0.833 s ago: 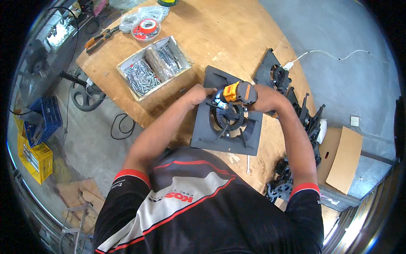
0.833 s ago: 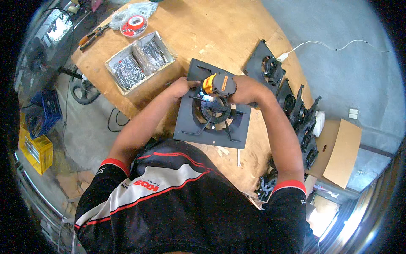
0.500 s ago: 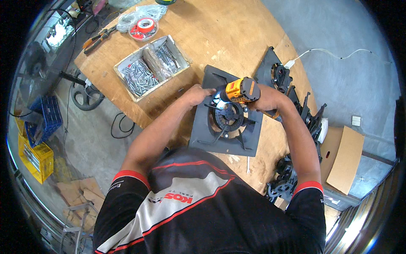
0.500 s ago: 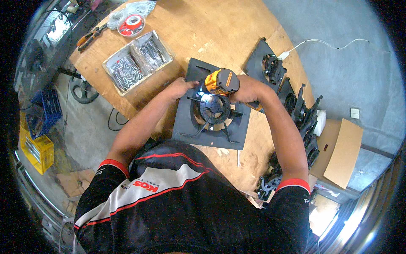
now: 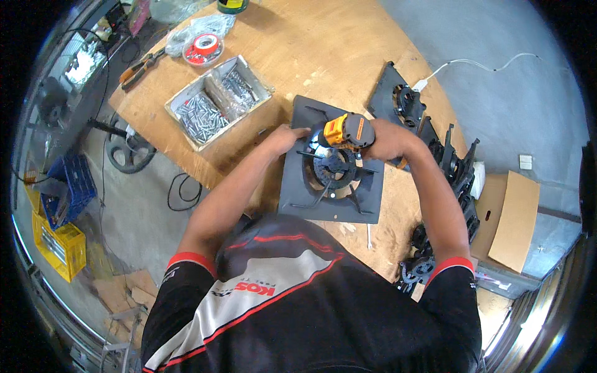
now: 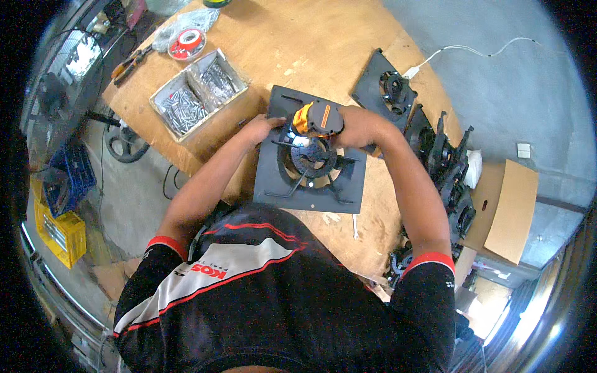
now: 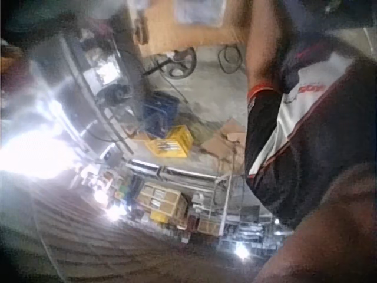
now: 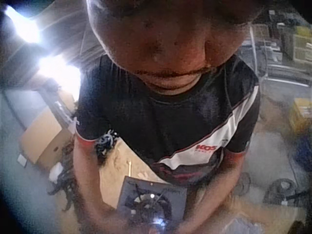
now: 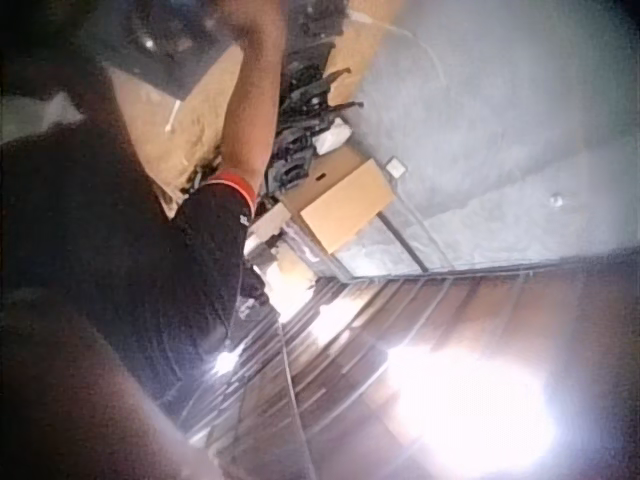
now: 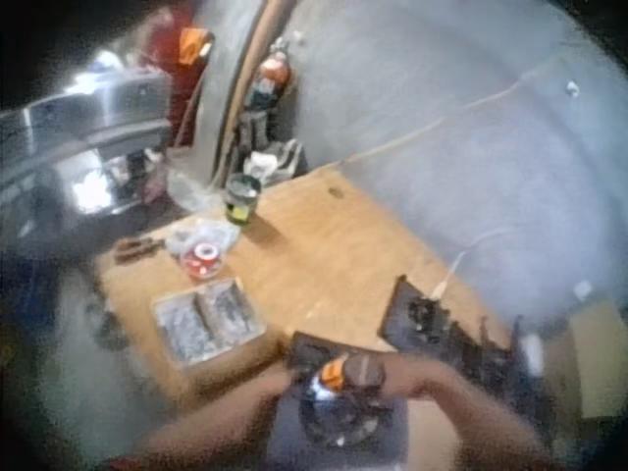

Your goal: The person assembles black plastic fan housings on a wooden workbench. They place circular fan components into square housings, insert screws, and tighten them using a cordless drill and a wrench. The person repeats this process for multiple units, moving completed assemblies aside.

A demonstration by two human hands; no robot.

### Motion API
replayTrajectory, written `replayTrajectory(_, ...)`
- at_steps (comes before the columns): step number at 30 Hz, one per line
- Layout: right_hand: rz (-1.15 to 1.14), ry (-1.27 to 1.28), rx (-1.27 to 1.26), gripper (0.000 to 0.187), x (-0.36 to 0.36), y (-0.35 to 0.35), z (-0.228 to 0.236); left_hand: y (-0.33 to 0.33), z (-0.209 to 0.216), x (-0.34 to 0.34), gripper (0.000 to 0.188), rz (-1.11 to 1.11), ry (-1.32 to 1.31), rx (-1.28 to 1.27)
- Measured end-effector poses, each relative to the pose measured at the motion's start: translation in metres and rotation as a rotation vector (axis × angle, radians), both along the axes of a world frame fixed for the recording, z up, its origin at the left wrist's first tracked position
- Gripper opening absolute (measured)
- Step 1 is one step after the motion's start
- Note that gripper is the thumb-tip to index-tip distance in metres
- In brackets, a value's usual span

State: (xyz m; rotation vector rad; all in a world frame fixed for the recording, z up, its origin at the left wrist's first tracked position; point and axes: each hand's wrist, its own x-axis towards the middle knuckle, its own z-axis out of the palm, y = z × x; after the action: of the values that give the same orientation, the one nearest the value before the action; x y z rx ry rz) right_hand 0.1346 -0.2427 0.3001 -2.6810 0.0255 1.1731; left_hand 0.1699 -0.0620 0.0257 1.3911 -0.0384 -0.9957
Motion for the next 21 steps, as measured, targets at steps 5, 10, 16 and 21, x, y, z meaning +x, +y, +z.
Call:
replayTrajectory(5,-0.263,-0.177,0.174,0.048,-0.088,-0.043,0.024,0.037,0.025,-0.058,0.049,0.002,0.298,-0.247)
replayTrajectory(10,-0.476,-0.067,0.206,0.043,-0.171,-0.027,0.03,0.068,0.033,-0.12,0.062,-0.084,0.621,-0.366)
replayTrajectory(16,-0.724,0.002,0.142,0.046,-0.208,-0.002,0.003,0.069,-0.005,-0.141,0.078,-0.022,0.627,-0.496)
replayTrajectory(21,-0.721,-0.152,0.142,0.044,-0.237,-0.011,-0.019,0.061,0.033,-0.135,0.066,0.16,0.899,-0.78)
